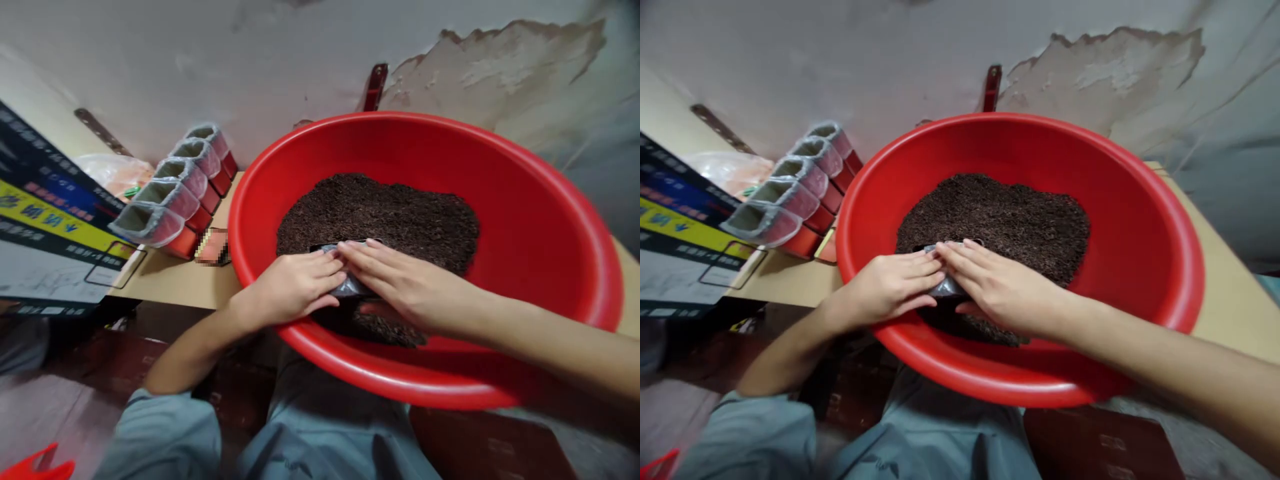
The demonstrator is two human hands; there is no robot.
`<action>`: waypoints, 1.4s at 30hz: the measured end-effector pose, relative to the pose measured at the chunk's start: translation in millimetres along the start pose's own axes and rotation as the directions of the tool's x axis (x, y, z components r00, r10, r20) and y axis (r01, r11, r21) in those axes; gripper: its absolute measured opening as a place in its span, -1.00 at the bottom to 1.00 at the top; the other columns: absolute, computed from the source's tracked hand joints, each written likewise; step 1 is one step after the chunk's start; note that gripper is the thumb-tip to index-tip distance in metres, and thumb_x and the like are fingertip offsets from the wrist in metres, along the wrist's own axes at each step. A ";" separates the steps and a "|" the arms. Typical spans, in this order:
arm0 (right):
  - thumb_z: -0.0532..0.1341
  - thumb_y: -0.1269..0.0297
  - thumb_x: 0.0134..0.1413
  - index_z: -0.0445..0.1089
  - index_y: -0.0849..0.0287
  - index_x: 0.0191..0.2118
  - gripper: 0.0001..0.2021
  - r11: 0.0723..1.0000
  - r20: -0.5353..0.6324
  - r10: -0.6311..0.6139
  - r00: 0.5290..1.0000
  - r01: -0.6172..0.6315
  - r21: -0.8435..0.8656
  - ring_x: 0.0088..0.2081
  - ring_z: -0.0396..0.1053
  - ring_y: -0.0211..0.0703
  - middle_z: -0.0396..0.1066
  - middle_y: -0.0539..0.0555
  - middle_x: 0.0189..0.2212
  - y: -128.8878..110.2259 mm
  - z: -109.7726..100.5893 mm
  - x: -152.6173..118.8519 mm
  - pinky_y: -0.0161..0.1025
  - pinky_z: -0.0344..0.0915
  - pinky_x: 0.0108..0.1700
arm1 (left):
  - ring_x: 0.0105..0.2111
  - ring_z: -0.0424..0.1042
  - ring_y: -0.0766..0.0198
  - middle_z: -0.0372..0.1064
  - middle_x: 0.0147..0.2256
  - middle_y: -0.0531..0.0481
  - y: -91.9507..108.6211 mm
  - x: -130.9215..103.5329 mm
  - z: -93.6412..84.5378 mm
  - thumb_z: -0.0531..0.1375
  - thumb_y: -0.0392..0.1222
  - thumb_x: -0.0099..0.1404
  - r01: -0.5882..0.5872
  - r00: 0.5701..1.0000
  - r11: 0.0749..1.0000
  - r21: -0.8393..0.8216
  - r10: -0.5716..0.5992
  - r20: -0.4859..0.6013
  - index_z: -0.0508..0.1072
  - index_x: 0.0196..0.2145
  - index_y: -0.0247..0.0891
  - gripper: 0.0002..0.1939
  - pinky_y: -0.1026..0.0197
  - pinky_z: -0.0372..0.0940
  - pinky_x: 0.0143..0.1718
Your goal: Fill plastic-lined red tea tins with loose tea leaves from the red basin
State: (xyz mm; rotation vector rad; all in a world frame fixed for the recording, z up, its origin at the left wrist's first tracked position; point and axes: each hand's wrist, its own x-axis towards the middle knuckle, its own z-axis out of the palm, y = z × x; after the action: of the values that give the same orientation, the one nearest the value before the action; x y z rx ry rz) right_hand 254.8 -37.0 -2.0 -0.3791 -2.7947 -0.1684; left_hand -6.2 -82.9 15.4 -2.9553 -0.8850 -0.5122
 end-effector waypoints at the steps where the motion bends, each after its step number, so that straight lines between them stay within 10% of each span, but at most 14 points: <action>1: 0.24 0.26 0.39 0.35 0.46 0.32 -0.49 1.000 -0.008 -0.009 1.000 0.009 0.018 0.36 0.34 0.22 0.33 0.47 0.34 1.8 0.3 3.1 0.19 0.35 0.37 | 0.19 0.54 0.13 0.59 0.11 -0.15 -3.6 -6.1 -5.9 0.24 -0.18 0.50 0.017 1.000 0.997 -0.077 -0.018 -0.020 0.61 0.06 -0.28 -0.73 0.07 0.37 0.33; 4: 0.26 0.32 0.36 0.52 0.41 0.14 -0.66 0.999 -0.053 -0.020 0.998 0.022 0.025 0.28 0.44 0.22 0.46 0.44 0.23 5.3 2.3 12.1 0.15 0.45 0.29 | 0.05 0.63 0.20 0.65 0.02 -0.06 -24.8 -37.6 -18.9 0.18 -0.12 0.54 0.306 0.910 0.933 -0.191 -0.345 -0.228 0.66 -0.02 -0.15 -0.74 0.10 0.44 0.23; 7: 0.23 0.36 0.37 0.56 0.44 0.04 -0.72 0.998 -0.094 -0.007 0.996 0.001 -0.067 0.17 0.55 0.22 0.51 0.45 0.17 1.2 5.7 15.9 0.04 0.58 0.12 | -0.01 0.63 0.15 0.66 -0.05 -0.11 -66.5 -81.2 -12.3 0.06 -0.14 0.57 0.825 0.424 0.543 -0.156 -0.778 -0.463 0.64 0.02 -0.21 -0.64 0.13 0.45 0.11; 10: 0.14 0.45 0.38 0.57 0.48 0.01 -0.71 0.987 -0.095 -0.022 0.995 0.006 -0.161 0.09 0.59 0.19 0.52 0.46 0.15 -5.5 10.0 14.6 -0.01 0.60 0.05 | 0.07 0.57 0.04 0.60 0.07 -0.27 -112.5 -120.1 13.6 0.13 -0.17 0.52 0.996 0.071 0.063 0.058 -0.984 -0.161 0.60 0.11 -0.32 -0.64 0.12 0.38 0.11; 12: 0.08 0.54 0.32 0.57 0.48 0.01 -0.66 0.982 -0.092 -0.024 0.996 0.006 -0.191 0.11 0.58 0.17 0.51 0.46 0.17 -8.7 12.3 13.1 -0.02 0.59 0.06 | 0.10 0.54 -0.11 0.56 0.09 -0.40 -132.3 -138.2 33.2 0.23 -0.14 0.44 0.993 -0.021 -0.029 0.114 -0.997 -0.075 0.63 0.03 -0.40 -0.66 0.03 0.37 0.09; 16: 0.01 0.67 0.16 0.56 0.41 0.05 -0.53 0.976 -0.084 0.007 0.996 -0.026 -0.218 0.17 0.50 0.12 0.47 0.40 0.21 -17.3 9.8 12.3 -0.08 0.56 0.06 | 0.06 0.54 -0.10 0.60 0.01 -0.37 -143.4 -157.4 56.3 0.23 -0.23 0.40 0.989 -0.061 -0.064 0.131 -0.998 -0.029 0.67 -0.09 -0.37 -0.74 0.04 0.32 0.08; 23: 0.09 0.53 0.29 0.56 0.37 0.04 -0.65 0.889 0.020 0.197 0.980 -0.170 -0.425 -0.19 0.44 0.09 0.56 0.28 -0.20 -38.7 -10.0 15.3 0.00 0.47 0.01 | 0.04 0.54 -0.04 0.60 -0.01 -0.31 -147.3 -153.6 44.8 0.17 -0.21 0.39 0.994 -0.049 -0.054 0.092 -0.997 -0.055 0.62 -0.10 -0.35 -0.74 0.11 0.34 0.03; 28: 0.17 0.45 0.32 0.43 0.32 0.24 -0.58 0.951 -0.004 0.176 0.984 -0.171 -0.259 0.07 0.47 0.13 0.59 0.29 0.05 -32.1 -14.2 -7.5 0.21 0.25 0.34 | -0.20 0.51 0.17 0.55 -0.23 -0.05 -126.9 -142.0 -7.3 0.27 -0.27 0.22 0.972 -0.056 0.041 -0.230 -0.914 -0.401 0.50 -0.30 -0.27 -0.94 0.17 0.39 -0.01; 31: 0.14 0.52 0.30 0.05 0.44 0.49 -0.32 0.968 0.015 0.182 0.983 -0.176 -0.178 0.33 0.33 0.23 0.56 0.39 0.12 -27.4 -13.3 -24.0 0.41 0.13 0.39 | -0.44 0.33 0.32 0.32 -0.49 0.20 -89.8 -125.0 -53.3 0.46 -0.28 -0.14 0.857 -0.087 0.279 -0.433 -0.751 -0.654 0.40 -0.44 -0.20 -0.66 0.17 0.43 -0.16; 34: 0.07 0.58 0.31 -0.38 0.45 0.56 -0.16 0.972 0.005 0.191 0.982 -0.188 -0.139 0.42 0.23 0.26 0.48 0.45 0.20 -23.9 -10.9 -30.2 0.55 0.05 0.39 | -0.38 0.44 0.31 0.51 -0.32 0.16 -45.1 -85.5 -82.0 0.57 0.02 -0.21 0.517 0.117 0.694 -0.501 -0.637 -0.762 0.57 -0.24 -0.18 -0.44 0.18 0.47 -0.24; 38: 0.10 0.43 0.41 -0.74 0.44 0.51 -0.04 0.972 -0.072 0.233 0.970 -0.234 -0.007 0.41 0.26 0.25 0.49 0.47 0.19 -17.5 -5.7 -27.8 0.49 0.10 0.41 | -0.23 0.59 0.16 0.64 -0.21 -0.02 -13.2 -12.3 -64.0 0.52 0.12 0.07 0.410 0.652 0.575 -0.708 -0.728 -0.214 0.65 -0.13 -0.22 -0.51 0.11 0.53 -0.13; 42: 0.06 0.34 0.44 -0.84 0.34 0.49 -0.03 0.926 -0.092 0.353 0.931 -0.333 0.176 0.34 0.37 0.19 0.54 0.41 0.13 -11.3 0.8 -29.2 0.38 0.26 0.36 | -0.09 0.59 0.08 0.63 -0.10 -0.09 -20.7 33.5 -16.0 0.38 -0.02 0.28 0.490 0.795 0.552 -0.675 -0.601 0.086 0.63 -0.02 -0.26 -0.62 -0.01 0.47 0.06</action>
State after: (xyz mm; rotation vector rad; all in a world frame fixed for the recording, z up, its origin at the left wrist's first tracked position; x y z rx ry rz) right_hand 278.2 -54.8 -13.1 -0.7817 -2.5483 0.1074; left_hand 4.1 -49.4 39.5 -3.0388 -2.0079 -1.3328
